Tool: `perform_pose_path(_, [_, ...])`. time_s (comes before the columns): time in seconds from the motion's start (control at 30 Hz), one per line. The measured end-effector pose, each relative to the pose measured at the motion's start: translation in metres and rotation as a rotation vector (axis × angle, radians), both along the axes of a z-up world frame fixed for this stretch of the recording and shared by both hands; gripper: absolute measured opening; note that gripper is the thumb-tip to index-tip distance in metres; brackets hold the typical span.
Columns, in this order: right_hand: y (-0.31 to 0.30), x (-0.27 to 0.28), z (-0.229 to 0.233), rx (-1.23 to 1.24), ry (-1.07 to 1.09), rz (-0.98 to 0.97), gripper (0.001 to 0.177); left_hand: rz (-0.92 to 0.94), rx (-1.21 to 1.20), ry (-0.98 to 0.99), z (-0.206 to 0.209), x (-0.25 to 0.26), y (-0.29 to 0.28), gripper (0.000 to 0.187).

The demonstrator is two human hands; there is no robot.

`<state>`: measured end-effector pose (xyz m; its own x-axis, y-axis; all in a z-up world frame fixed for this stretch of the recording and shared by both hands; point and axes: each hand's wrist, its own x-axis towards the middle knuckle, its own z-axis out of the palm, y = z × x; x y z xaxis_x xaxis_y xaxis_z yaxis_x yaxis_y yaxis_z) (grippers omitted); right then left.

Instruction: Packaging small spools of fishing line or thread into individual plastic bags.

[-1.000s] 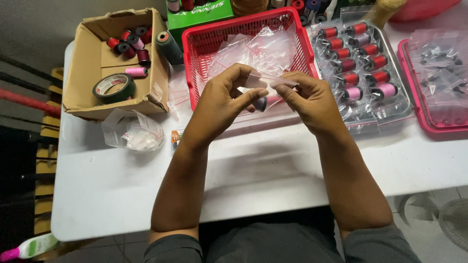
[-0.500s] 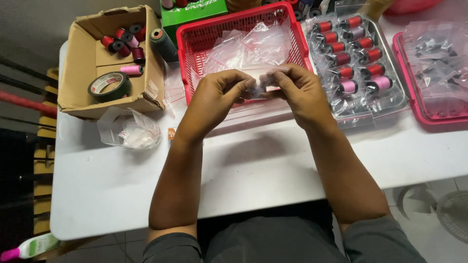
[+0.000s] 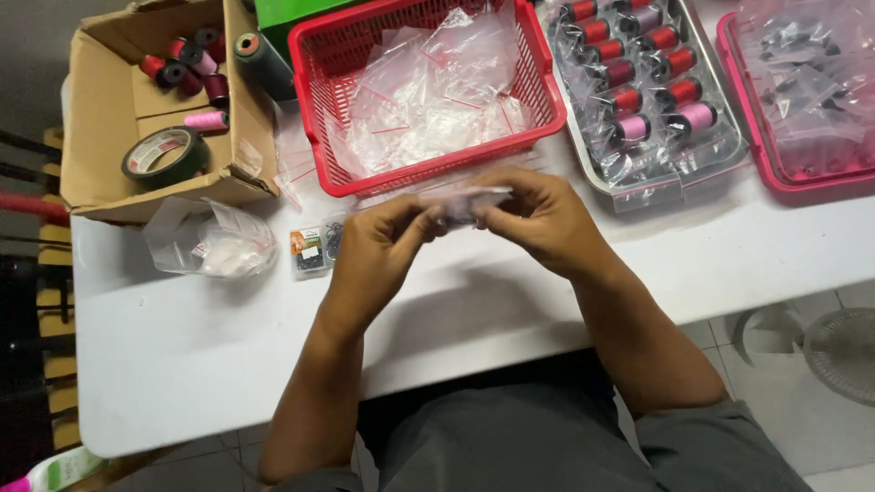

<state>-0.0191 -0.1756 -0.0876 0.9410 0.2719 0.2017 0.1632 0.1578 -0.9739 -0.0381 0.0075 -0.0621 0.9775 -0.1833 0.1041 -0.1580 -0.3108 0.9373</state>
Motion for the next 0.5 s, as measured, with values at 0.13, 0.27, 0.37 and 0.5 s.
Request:
perform_pose_path(0.13, [-0.019,-0.024,0.023,-0.347,-0.197,-0.007,0.012,-0.055,0.0,0.003,0.002,-0.021,-0.017,0.01])
perform_pose_path(0.27, [-0.041,-0.041,0.027,-0.498,-0.205,0.0,0.007,-0.166,-0.093,0.045,0.0,-0.033,-0.035,0.016])
perform_pose_path(0.37, [-0.079,-0.041,0.024,-0.666,-0.152,-0.005,0.011,-0.232,-0.07,0.095,-0.002,-0.034,-0.038,0.025])
perform_pose_path(0.5, [-0.119,-0.036,0.042,-0.722,-0.121,-0.251,0.017,-0.229,-0.012,0.125,0.001,-0.029,-0.037,0.026])
